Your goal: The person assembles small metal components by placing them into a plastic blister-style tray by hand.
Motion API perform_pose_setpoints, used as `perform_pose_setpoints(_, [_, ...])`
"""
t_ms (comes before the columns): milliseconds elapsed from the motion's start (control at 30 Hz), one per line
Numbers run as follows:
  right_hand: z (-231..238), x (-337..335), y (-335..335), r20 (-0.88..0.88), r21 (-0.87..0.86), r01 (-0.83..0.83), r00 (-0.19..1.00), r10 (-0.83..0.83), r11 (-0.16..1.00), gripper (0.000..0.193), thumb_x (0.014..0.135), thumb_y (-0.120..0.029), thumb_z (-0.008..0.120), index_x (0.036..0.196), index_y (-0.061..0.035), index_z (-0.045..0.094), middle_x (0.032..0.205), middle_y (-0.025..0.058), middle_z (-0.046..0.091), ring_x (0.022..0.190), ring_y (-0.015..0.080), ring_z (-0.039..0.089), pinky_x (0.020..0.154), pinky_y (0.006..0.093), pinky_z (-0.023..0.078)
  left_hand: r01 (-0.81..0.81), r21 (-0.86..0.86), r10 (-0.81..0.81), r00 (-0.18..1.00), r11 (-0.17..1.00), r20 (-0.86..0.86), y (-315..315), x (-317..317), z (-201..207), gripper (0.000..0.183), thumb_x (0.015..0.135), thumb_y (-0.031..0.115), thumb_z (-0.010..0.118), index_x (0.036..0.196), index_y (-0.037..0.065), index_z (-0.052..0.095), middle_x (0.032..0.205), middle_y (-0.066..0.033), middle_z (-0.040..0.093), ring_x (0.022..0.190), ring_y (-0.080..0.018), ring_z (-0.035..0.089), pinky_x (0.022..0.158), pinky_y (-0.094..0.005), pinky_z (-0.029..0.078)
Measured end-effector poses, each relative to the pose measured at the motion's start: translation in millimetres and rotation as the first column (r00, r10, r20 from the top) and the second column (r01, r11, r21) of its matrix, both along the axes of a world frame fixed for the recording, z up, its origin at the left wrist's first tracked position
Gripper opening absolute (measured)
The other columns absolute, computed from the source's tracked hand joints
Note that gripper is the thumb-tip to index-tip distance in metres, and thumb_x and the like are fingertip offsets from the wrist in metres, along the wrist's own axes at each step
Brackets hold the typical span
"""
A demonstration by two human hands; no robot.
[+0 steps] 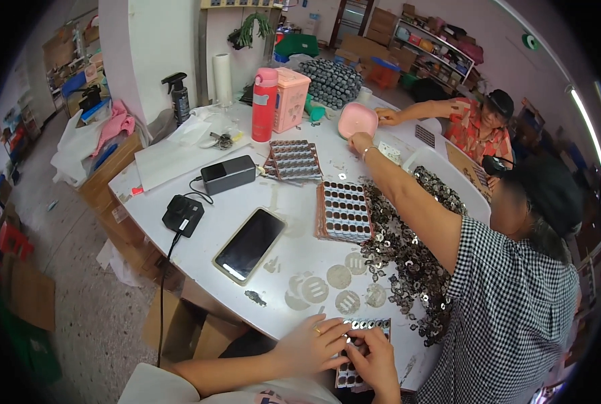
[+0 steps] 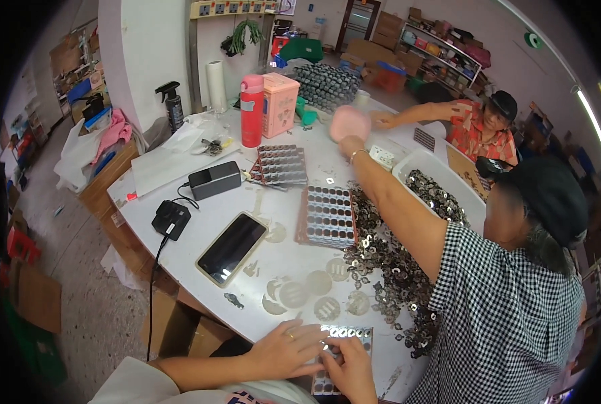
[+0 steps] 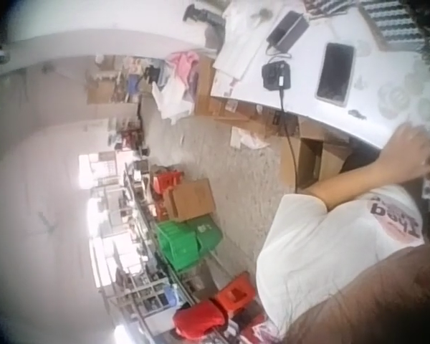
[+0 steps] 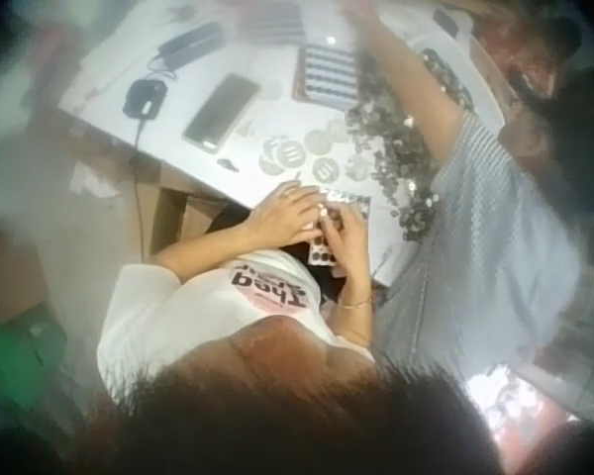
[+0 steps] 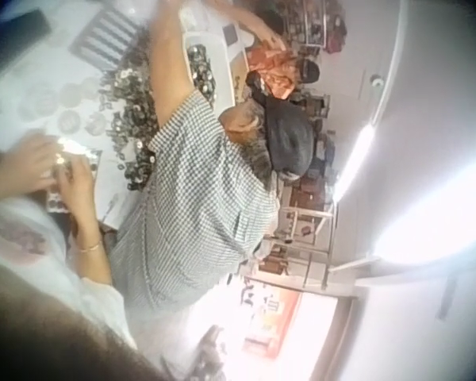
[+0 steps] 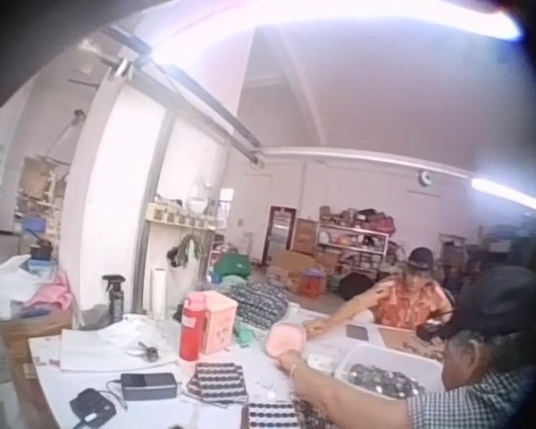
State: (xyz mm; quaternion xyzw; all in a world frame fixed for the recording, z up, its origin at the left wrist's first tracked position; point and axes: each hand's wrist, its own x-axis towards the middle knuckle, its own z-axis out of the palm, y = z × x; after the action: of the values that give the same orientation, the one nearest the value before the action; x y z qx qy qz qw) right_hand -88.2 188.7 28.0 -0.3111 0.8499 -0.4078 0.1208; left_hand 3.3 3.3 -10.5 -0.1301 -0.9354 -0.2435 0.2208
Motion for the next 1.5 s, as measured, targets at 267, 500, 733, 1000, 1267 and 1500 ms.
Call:
perform_pose_setpoints(267, [4.1, -6.2, -3.9, 0.107, -0.001, -0.034, 0.994, 0.034, 0.999, 0.028, 0.086, -0.004, 0.08, 0.113, -0.0038, 0.075, 0.089, 0.0052, 0.061, 0.065, 0.0105, 0.06, 0.059, 0.0247, 0.05, 0.069, 0.016, -0.068, 0.998, 0.998, -0.017, -7.2, -1.3, 0.5, 0.04, 0.096, 0.045, 0.071, 0.113, 0.008, 0.069, 0.14, -0.015, 0.064, 0.132, -0.0331, 0.058, 0.109, -0.0515, 0.047])
perform_pose_setpoints(500, [4.1, -4.1, -3.9, 0.106, -0.002, -0.006, 0.994, 0.006, 1.0, 0.028, 0.086, -0.003, 0.079, 0.113, -0.0028, 0.076, 0.088, 0.0045, 0.06, 0.065, 0.009, 0.059, 0.058, 0.0241, 0.049, 0.046, -0.009, -0.046, 0.999, 0.999, -0.019, -3.9, -1.4, 0.8, 0.041, 0.096, 0.043, 0.07, 0.115, 0.007, 0.069, 0.139, -0.0143, 0.065, 0.133, -0.0323, 0.058, 0.109, -0.0513, 0.047])
perform_pose_setpoints(733, [5.5, -4.6, -6.9, 0.109, 0.014, 0.001, 0.994, -0.002, 1.0, 0.026, 0.086, -0.003, 0.08, 0.112, -0.0024, 0.076, 0.086, 0.0037, 0.06, 0.063, 0.0081, 0.058, 0.057, 0.024, 0.048, 0.029, 0.01, -0.029, 1.0, 1.0, -0.006, -3.5, -1.0, 0.0, 0.041, 0.097, 0.044, 0.069, 0.115, 0.007, 0.07, 0.138, -0.0138, 0.065, 0.133, -0.0314, 0.058, 0.111, -0.0505, 0.046])
perform_pose_setpoints(1000, [4.0, -4.2, -6.4, 0.144, -0.001, 0.03, 0.989, -0.03, 1.0, 0.025, 0.086, -0.003, 0.08, 0.111, -0.0015, 0.076, 0.086, 0.0035, 0.061, 0.064, 0.0078, 0.058, 0.057, 0.0237, 0.047, 0.063, 0.1, -0.068, 0.996, 0.993, 0.049, -11.7, -0.4, 3.6, 0.045, 0.099, 0.044, 0.067, 0.123, 0.005, 0.067, 0.142, -0.0135, 0.063, 0.138, -0.0304, 0.054, 0.114, -0.05, 0.043])
perform_pose_setpoints(1267, [10.4, 0.5, -13.5, 0.124, -0.04, 0.031, 0.992, -0.026, 0.999, 0.023, 0.09, -0.006, 0.079, 0.113, -0.0039, 0.076, 0.085, 0.0051, 0.063, 0.065, 0.0123, 0.057, 0.06, 0.0276, 0.047, 0.114, 0.174, -0.13, 0.988, 0.978, 0.083, -16.9, -2.2, 9.7, 0.042, 0.098, 0.037, 0.071, 0.125, 0.005, 0.066, 0.143, -0.0135, 0.061, 0.139, -0.0295, 0.054, 0.116, -0.0499, 0.042])
perform_pose_setpoints(1500, [5.0, 1.9, -8.5, 0.169, -0.057, 0.052, 0.985, -0.042, 0.997, 0.024, 0.091, -0.005, 0.078, 0.115, -0.0054, 0.075, 0.085, 0.0055, 0.062, 0.066, 0.0133, 0.054, 0.061, 0.0287, 0.046, 0.072, 0.203, -0.064, 0.997, 0.976, -0.047, -76.6, -18.5, 66.5, 0.042, 0.092, 0.029, 0.078, 0.125, 0.006, 0.068, 0.138, -0.0127, 0.066, 0.127, -0.0299, 0.063, 0.107, -0.0453, 0.048])
